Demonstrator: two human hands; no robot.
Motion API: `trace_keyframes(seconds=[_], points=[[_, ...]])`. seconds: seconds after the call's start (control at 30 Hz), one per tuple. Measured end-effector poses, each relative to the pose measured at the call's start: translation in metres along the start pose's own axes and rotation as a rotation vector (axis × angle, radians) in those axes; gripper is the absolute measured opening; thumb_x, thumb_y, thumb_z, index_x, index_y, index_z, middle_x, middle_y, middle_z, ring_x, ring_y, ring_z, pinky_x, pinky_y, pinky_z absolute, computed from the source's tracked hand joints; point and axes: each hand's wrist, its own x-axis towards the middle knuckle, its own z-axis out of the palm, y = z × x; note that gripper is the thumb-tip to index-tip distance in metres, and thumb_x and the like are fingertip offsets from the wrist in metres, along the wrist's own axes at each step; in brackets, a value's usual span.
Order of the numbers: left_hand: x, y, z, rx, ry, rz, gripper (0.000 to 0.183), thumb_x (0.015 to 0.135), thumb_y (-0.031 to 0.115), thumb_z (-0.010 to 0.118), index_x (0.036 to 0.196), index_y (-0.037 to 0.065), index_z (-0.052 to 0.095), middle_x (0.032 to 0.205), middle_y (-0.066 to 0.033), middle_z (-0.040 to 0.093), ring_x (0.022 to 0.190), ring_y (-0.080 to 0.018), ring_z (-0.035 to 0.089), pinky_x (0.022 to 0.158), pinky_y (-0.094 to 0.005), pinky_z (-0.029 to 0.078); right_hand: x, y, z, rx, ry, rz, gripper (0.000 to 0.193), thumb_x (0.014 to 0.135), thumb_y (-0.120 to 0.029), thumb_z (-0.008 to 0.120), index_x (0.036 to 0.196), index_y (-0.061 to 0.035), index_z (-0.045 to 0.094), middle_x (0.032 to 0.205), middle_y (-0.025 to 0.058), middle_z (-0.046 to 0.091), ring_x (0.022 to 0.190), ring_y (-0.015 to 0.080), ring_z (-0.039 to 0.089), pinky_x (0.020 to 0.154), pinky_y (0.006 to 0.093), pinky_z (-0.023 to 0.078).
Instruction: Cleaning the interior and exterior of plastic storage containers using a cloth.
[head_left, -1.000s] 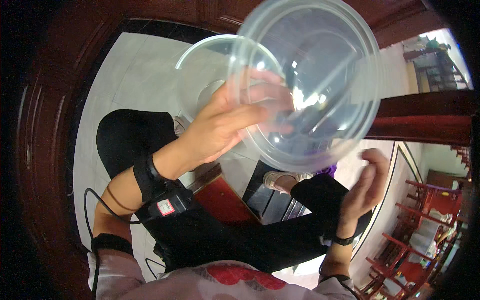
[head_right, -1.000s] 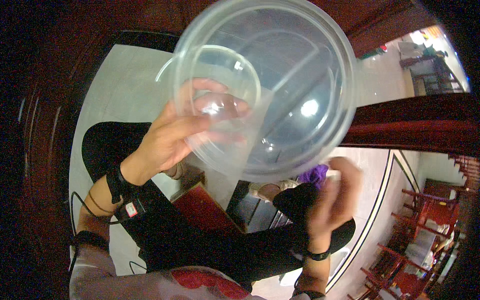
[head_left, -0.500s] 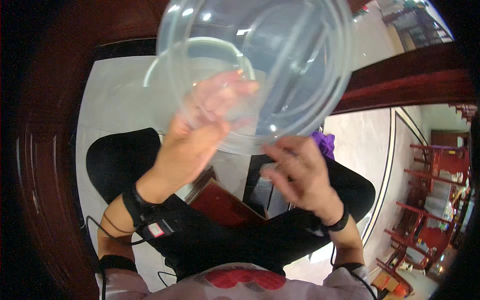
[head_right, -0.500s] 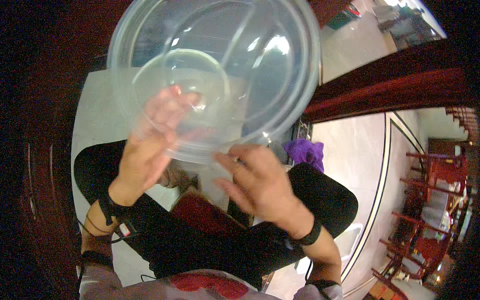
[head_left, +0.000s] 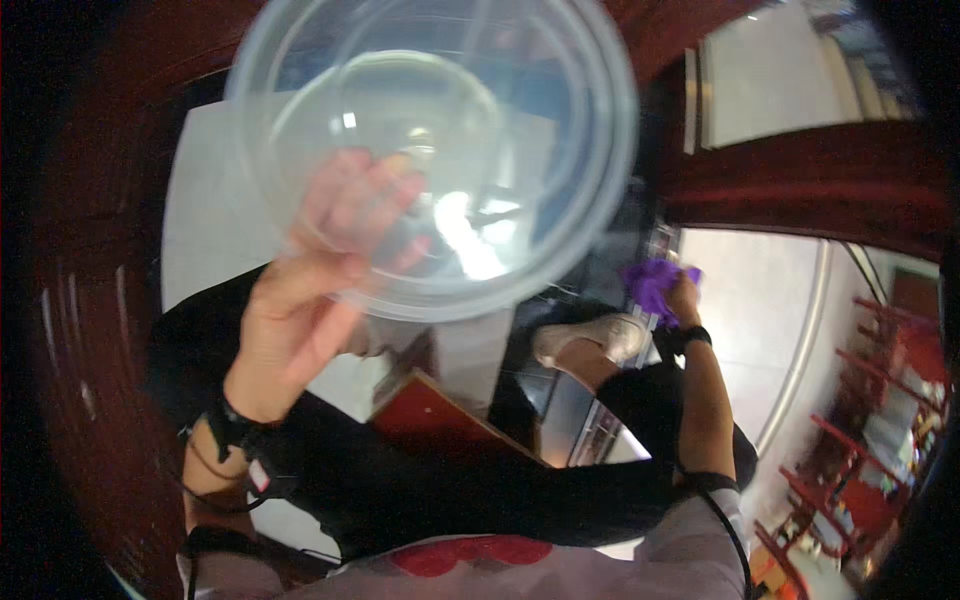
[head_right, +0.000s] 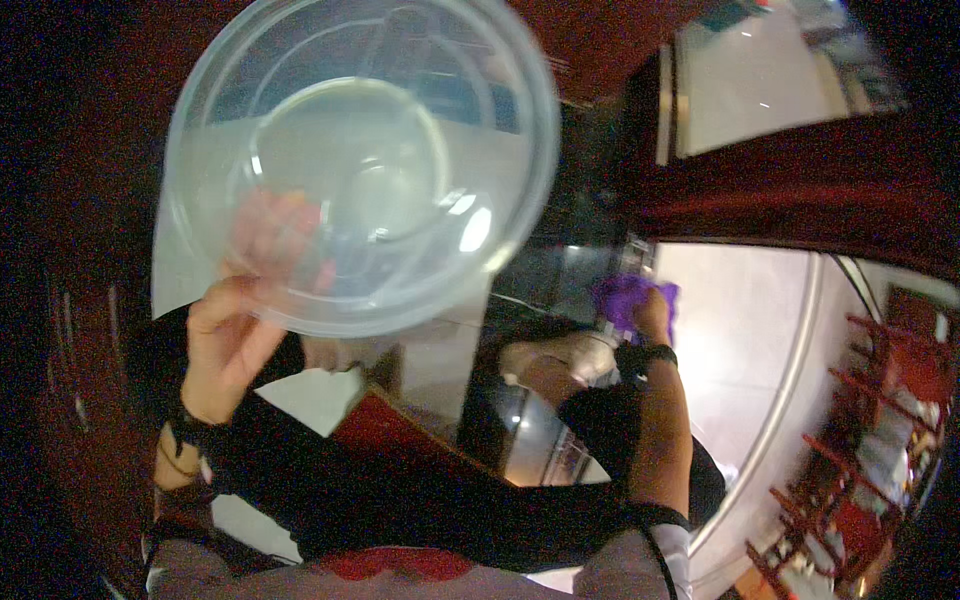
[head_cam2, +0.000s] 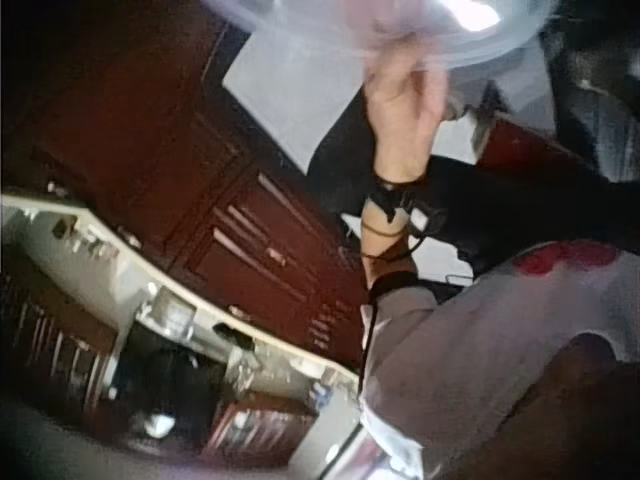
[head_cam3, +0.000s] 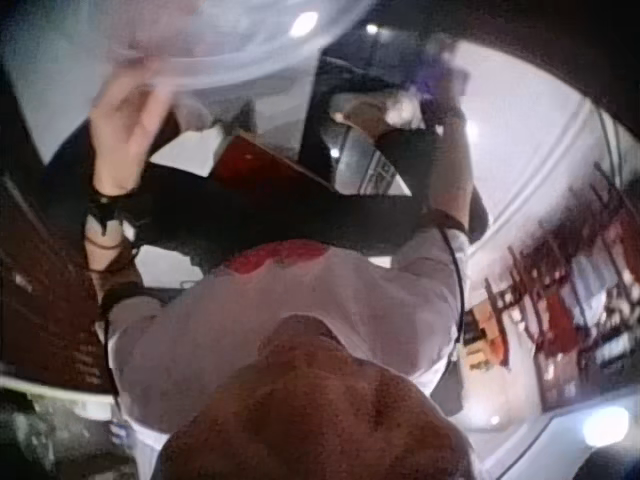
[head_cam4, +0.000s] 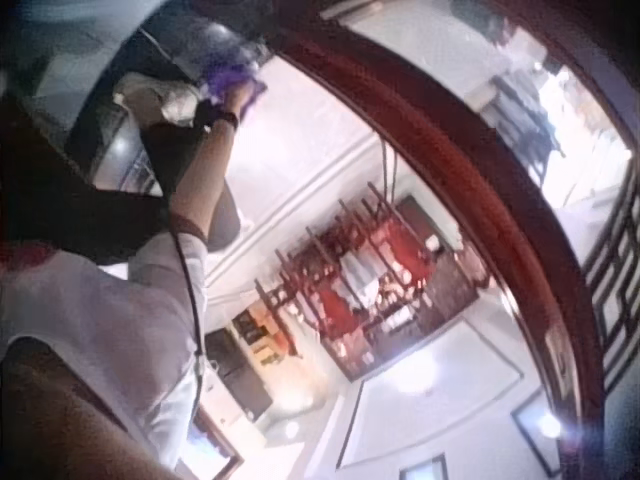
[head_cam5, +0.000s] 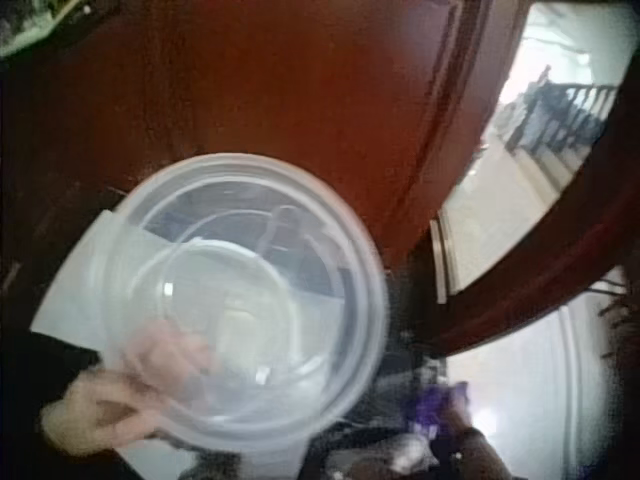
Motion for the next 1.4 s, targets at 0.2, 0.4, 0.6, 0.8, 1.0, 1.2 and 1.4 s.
trace_keyframes(seconds=[0.2,0.4,0.6,0.8,1.0,1.2,1.4], points=[[0.021,0.005,0.008,-0.062,-0.096,-0.115,0.068,0.071,-0.011,0.041,0.133,0.008,0.021,0.135,-0.0143,0.028,0.126,-0.0310,0.026,0.104,-0.0449,0.024,0.013,0.012,0.032,-0.287,-0.052,-0.119,0.051,0.063,-0.006,0.054,0.113,-0.0049,0.045,0.115,0.0172,0.047,0.114,0.0365,0.037,0.094,0.0420,0.033],[0.018,0.008,0.004,-0.102,-0.195,-0.086,0.069,0.072,-0.012,0.039,0.134,0.012,0.021,0.137,-0.0135,0.026,0.127,-0.0311,0.025,0.104,-0.0452,0.021,0.010,-0.012,0.025,-0.266,-0.316,0.030,0.029,0.071,-0.012,0.054,0.098,-0.0046,0.054,0.091,0.0170,0.060,0.090,0.0381,0.054,0.078,0.0447,0.043],[0.010,0.015,0.003,-0.198,-0.263,-0.056,0.069,0.069,-0.011,0.040,0.132,0.012,0.025,0.134,-0.0120,0.030,0.127,-0.0316,0.024,0.101,-0.0455,0.024,0.006,-0.054,-0.069,-0.193,-0.434,-0.302,0.030,0.079,-0.034,0.053,0.078,-0.0061,0.064,0.073,0.0185,0.060,0.070,0.0358,0.058,0.065,0.0425,0.046],[-0.004,0.016,0.006,-0.213,-0.280,0.019,0.072,0.065,-0.008,0.046,0.129,0.017,0.028,0.135,-0.0121,0.027,0.127,-0.0281,0.025,0.103,-0.0509,0.021,-0.014,-0.146,-0.190,-0.047,-0.228,-0.160,0.031,0.084,-0.025,0.052,0.078,0.0046,0.059,0.067,0.0218,0.058,0.063,0.0345,0.057,0.059,0.0382,0.045],[-0.013,0.021,0.010,-0.094,-0.373,0.161,0.070,0.066,-0.003,0.053,0.126,0.023,0.031,0.139,-0.0125,0.017,0.128,-0.0283,0.021,0.101,-0.0507,0.022,-0.053,-0.213,-0.254,0.967,-0.172,0.166,0.038,0.089,-0.033,0.046,0.095,0.0024,0.058,0.081,0.0081,0.063,0.065,0.0187,0.060,0.060,0.0302,0.048],[-0.023,0.018,0.003,-0.145,-0.423,0.191,0.069,0.070,-0.013,0.046,0.126,0.021,0.026,0.141,-0.0106,0.014,0.128,-0.0274,0.021,0.099,-0.0497,0.024,-0.117,-0.345,-0.270,1.755,-0.088,0.139,0.041,0.090,-0.032,0.042,0.114,0.0006,0.046,0.103,0.0088,0.057,0.091,0.0202,0.056,0.083,0.0322,0.044],[-0.020,0.004,0.020,-0.154,-0.419,0.211,0.070,0.069,-0.015,0.045,0.126,0.019,0.026,0.142,-0.0122,0.014,0.127,-0.0280,0.022,0.099,-0.0439,0.027,-0.144,-0.394,-0.231,1.361,-0.278,-0.213,0.031,0.077,-0.002,0.057,0.108,0.0004,0.052,0.084,0.0080,0.052,0.078,0.0180,0.050,0.074,0.0245,0.040]])
